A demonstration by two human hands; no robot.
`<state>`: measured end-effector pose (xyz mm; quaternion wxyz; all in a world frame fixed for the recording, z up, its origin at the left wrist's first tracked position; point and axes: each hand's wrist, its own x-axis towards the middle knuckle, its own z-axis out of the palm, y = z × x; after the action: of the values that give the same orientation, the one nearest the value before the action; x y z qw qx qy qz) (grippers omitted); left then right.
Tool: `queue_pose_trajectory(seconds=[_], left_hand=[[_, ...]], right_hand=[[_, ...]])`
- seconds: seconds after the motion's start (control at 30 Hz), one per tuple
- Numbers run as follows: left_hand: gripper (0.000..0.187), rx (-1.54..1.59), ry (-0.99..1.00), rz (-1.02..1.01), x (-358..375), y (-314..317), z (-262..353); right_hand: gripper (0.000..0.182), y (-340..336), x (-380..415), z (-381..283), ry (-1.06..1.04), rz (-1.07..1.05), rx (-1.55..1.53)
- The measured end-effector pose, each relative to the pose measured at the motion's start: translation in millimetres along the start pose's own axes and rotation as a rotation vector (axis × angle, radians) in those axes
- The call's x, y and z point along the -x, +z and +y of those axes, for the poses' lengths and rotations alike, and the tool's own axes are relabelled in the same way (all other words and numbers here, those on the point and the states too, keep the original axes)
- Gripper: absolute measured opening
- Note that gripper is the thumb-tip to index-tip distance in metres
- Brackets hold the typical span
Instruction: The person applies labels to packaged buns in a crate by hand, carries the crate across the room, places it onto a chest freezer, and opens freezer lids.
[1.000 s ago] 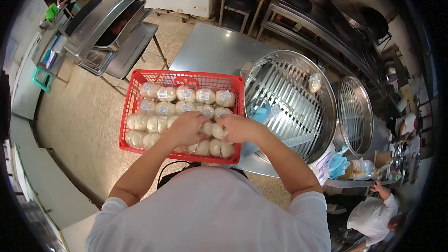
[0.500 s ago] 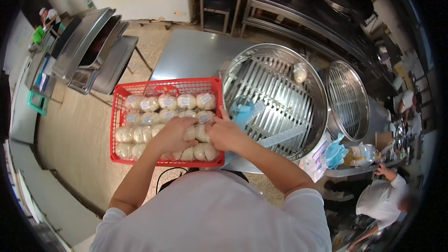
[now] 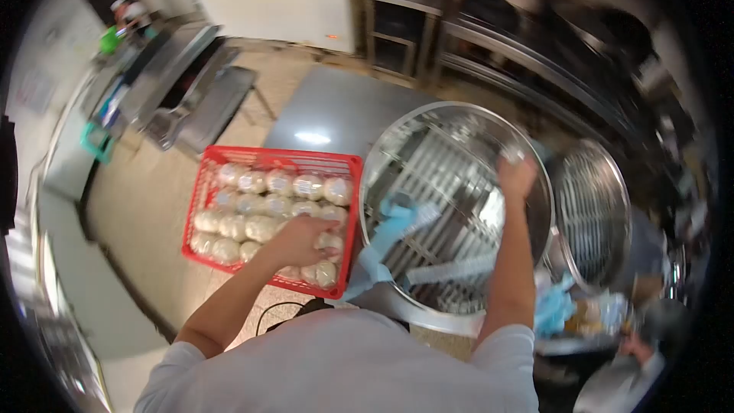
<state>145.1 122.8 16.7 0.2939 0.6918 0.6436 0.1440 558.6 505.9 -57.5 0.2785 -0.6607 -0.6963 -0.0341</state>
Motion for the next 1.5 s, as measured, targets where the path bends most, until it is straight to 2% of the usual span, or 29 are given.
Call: queue_pose_trajectory(seconds=[0.03,0.07,0.1,0.17,0.23,0.33,0.43,0.57,0.6,0.63,0.7,0.73,0.8,0.83,0.93,1.03,1.07,1.13,1.17,1.2,1.27,1.3,1.37,1.4,1.47,1.5], left_hand=[[0.064,0.028,-0.023,0.041,3,-3,6],[0.065,0.043,-0.04,0.112,6,0,10],[0.065,0.055,-0.051,0.183,8,6,12],[0.066,0.074,-0.096,0.289,17,11,19],[0.066,0.107,-0.152,0.354,24,11,29],[0.069,0.208,-0.184,0.469,30,2,46],[0.076,0.32,-0.181,0.566,24,-6,57],[0.088,0.64,-0.171,0.655,5,-7,80],[0.09,0.877,-0.178,0.587,6,-13,90],[0.088,0.876,-0.168,0.554,6,-11,90],[0.083,0.874,-0.135,0.479,8,-7,88],[0.087,1.025,-0.192,0.435,17,-13,92],[0.081,1.076,-0.194,0.367,33,-20,80],[0.078,1.106,-0.199,0.332,42,-22,74],[0.074,0.755,0.04,0.446,70,-13,63],[0.073,0.748,-0.2,0.497,98,-30,41],[0.059,0.784,-0.217,0.433,116,-52,33],[0.049,1.391,-0.253,0.496,118,-32,-22],[0.044,1.694,-0.269,0.514,120,-27,-44],[0.036,1.778,-0.302,0.457,135,-48,-48],[0.041,1.706,-0.41,0.243,166,-88,-71],[0.043,1.663,-0.461,0.135,179,-99,-84],[0.047,0.813,-0.413,0.672,191,-92,-121],[0.052,0.695,-0.425,0.791,203,-100,-132],[0.056,0.423,-0.465,0.955,225,-107,-161],[0.055,0.278,-0.495,0.994,228,-98,-185]], right_hand=[[0.055,20,-10,18,0.038,-0.007,-0.024],[0.05,13,-10,6,0.017,-0.062,0.211],[0.041,23,-10,13,-0.066,0.009,0.241],[0.029,62,-30,63,-0.108,-0.157,0.203],[0.02,74,-35,64,-0.013,0.04,-0.174],[0.022,56,-32,29,0.182,-0.084,-0.915],[0.021,-15,4,-56,0.056,-0.295,-1.322],[0.015,-101,88,-182,-0.037,-0.7,-1.585],[0.015,-110,112,-210,-0.05,-0.782,-1.65],[0.014,-117,137,-231,-0.061,-0.865,-1.708],[0.018,-117,184,-257,0.035,-1.027,-1.754],[0.021,-129,196,-274,-0.019,-1.008,-1.769],[0.028,-151,208,-308,-0.132,-0.966,-1.793],[0.03,-152,212,-313,-0.192,-1.065,-1.649],[0.038,-136,227,-324,-0.31,-1.304,-1.232],[0.044,-128,256,-357,-0.202,-1.231,-1.328],[0.047,-136,265,-373,-0.471,-1.05,-1.262],[0.053,-161,279,-415,-0.968,-0.667,-1.068],[0.056,-164,289,-435,-0.979,-0.64,-1.044],[0.059,-167,300,-452,-0.989,-0.617,-1.019],[0.066,-150,307,-475,-1.01,-0.645,-0.909],[0.065,-131,311,-489,-0.875,-0.688,-0.944],[0.063,-90,316,-521,-0.578,-0.808,-1.058],[0.061,-68,315,-539,-0.42,-0.882,-1.139],[0.055,-30,322,-574,-0.266,-0.991,-1.059],[0.053,-3,329,-585,-0.316,-1.075,-0.918]])
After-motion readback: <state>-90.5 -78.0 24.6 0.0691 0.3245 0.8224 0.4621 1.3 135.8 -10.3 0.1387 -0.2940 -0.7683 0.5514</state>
